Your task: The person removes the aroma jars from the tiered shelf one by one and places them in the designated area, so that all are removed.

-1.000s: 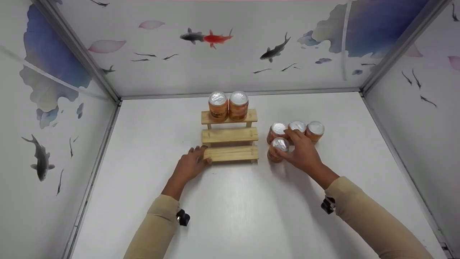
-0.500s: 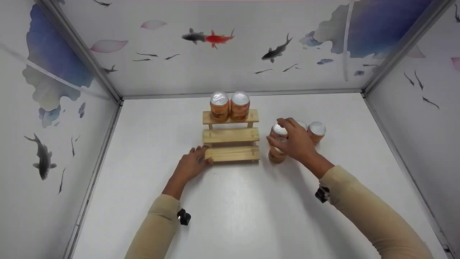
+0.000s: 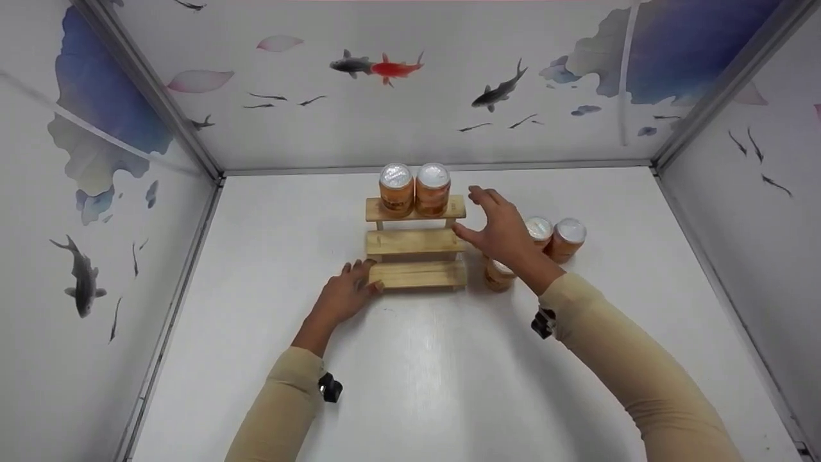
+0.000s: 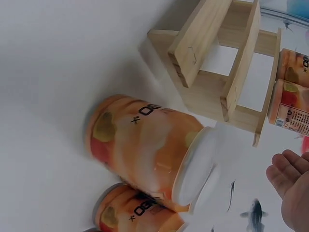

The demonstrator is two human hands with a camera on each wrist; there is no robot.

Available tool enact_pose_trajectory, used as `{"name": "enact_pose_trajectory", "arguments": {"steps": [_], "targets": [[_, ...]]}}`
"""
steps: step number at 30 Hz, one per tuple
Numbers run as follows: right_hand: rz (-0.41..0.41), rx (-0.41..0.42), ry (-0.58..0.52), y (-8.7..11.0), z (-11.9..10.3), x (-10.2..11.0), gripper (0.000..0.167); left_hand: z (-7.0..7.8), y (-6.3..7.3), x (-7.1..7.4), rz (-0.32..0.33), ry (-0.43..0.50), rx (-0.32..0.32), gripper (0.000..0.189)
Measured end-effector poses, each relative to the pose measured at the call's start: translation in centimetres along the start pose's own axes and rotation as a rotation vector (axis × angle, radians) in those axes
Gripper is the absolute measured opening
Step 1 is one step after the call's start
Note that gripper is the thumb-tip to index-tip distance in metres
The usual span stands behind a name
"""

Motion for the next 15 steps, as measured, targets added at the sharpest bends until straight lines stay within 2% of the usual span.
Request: {"name": "enact_pose_trajectory", "arguments": {"steps": [6,15], "targets": [[0.008,-0.017,-0.055,-1.7,-1.3,-0.6,0.081,-0.1,-0.1,-0.1,0.02,0.003,-0.016,0.069],[0.029,0.0,-0.085,-3.1,-2.0,-1.3,0.085,0.0,-0.2,-0.5,0.05,0.027,-0.009,0.064]]}}
Point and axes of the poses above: each hand's wrist, its own y-axis away from the middle knuckle, its own x-axis out of the back of the hand, z = x × y, the point moved 2 cm from there along -y, towards the middle knuckle, and after that the axes turned 3 degrees about -y, right-handed, at the moved point
